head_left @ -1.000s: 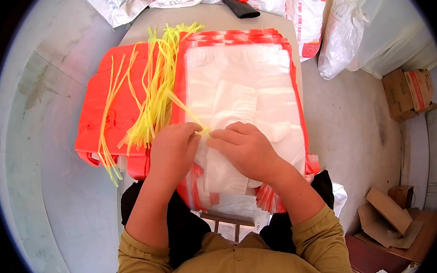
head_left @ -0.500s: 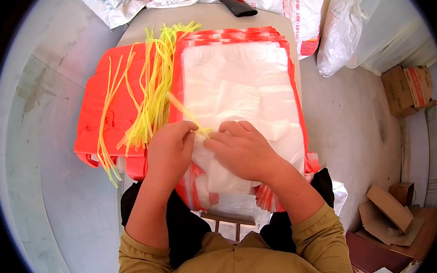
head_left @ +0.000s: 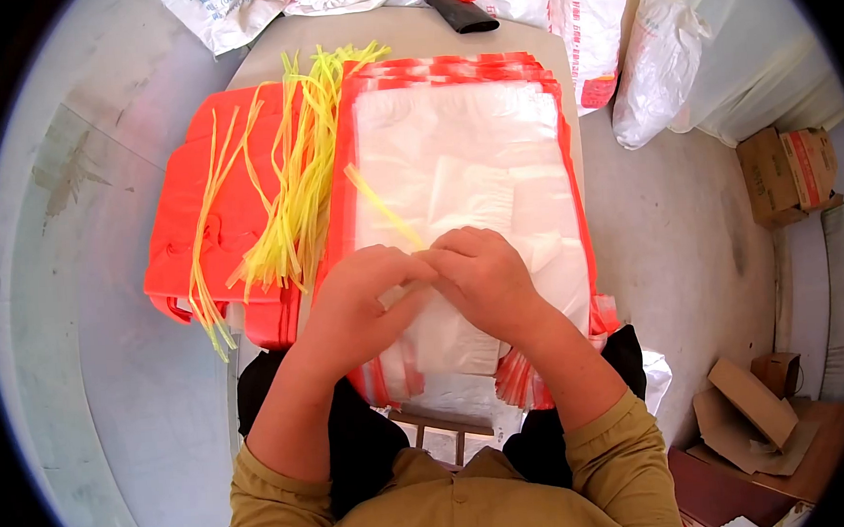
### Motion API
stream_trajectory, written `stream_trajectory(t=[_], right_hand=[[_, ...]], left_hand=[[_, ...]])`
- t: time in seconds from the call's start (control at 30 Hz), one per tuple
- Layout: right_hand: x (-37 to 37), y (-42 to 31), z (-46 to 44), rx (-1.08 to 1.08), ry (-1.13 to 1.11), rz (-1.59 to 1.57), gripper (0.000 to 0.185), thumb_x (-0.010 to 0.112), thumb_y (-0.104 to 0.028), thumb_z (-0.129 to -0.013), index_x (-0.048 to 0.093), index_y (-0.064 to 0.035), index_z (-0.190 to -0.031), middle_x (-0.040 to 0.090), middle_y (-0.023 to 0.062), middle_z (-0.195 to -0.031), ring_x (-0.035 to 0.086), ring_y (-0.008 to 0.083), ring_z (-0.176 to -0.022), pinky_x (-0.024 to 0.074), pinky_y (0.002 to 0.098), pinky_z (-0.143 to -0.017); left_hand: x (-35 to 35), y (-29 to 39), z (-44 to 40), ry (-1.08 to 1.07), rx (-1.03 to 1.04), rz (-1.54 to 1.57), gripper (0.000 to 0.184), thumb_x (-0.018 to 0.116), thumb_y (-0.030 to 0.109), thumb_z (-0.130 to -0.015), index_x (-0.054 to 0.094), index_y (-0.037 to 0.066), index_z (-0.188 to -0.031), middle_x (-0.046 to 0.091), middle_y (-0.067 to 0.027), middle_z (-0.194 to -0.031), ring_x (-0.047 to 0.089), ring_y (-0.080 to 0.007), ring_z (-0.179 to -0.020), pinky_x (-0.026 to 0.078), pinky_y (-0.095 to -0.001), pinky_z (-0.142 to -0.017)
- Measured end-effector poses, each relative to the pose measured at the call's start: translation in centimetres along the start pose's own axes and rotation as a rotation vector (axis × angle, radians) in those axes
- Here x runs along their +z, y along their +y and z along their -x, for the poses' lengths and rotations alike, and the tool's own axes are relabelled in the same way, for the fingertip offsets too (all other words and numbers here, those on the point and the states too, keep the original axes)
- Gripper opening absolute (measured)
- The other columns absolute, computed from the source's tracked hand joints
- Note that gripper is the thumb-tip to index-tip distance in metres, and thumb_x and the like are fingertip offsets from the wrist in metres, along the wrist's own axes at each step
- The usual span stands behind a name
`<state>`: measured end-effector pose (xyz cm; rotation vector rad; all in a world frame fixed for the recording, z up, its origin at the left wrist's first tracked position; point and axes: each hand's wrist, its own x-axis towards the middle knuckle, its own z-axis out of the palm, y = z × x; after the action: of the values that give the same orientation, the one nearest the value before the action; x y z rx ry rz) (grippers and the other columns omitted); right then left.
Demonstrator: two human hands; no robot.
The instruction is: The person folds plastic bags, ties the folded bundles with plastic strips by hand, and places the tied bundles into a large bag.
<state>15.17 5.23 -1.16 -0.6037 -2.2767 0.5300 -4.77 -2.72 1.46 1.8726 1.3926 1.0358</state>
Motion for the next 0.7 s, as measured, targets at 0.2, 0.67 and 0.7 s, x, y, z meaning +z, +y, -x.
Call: stream_trajectory(t=[0.2,0.67,0.7], right_hand=[[-0.7,-0.5,0.0,0.118,-0.004,-0.066,0.014,0.075,-0.005,-0.087,0.075,-0.0074,-0.101,0.074,0.0096,-0.095,0.070,0.0301,-0.090,0.0550,0.0424,-0.082],[-1.0,0.2,0.6,0.126,0.092,0.036,0.022,0.071,-0.002,-0.084,0.069,-0.0065,-0.106,0.068,0.0089,-0.098,0.065,0.0319,-0.090,0.0536,0.0442,-0.076],[-1.0,0.4,0.6,0.038,0.102,0.089,0.023,0.070,-0.001,-0.084,0.069,-0.0063,-0.106,0.067,0.0084,-0.099,0.064,0.0315,-0.089,0.0538,0.0431,-0.076]], left_hand=[[1.5,1.1,-1.2,0.159,0.006,0.011,0.037,0.076,-0.005,-0.083,0.072,0.004,-0.119,0.072,-0.0090,-0.103,0.065,-0.0230,-0.090,0.053,-0.0337,-0.079],[3.0,-0.4,-2.3,0.193,-0.235,-0.105,0.010,0.075,0.009,-0.095,0.073,-0.001,-0.097,0.066,-0.0093,-0.088,0.061,-0.0209,-0.074,0.049,-0.0334,-0.067],[3.1,-0.5,-2.3,0.199,-0.202,-0.149,0.010,0.075,0.010,-0.093,0.074,0.001,-0.096,0.066,-0.0096,-0.088,0.063,-0.0245,-0.076,0.051,-0.0363,-0.069]])
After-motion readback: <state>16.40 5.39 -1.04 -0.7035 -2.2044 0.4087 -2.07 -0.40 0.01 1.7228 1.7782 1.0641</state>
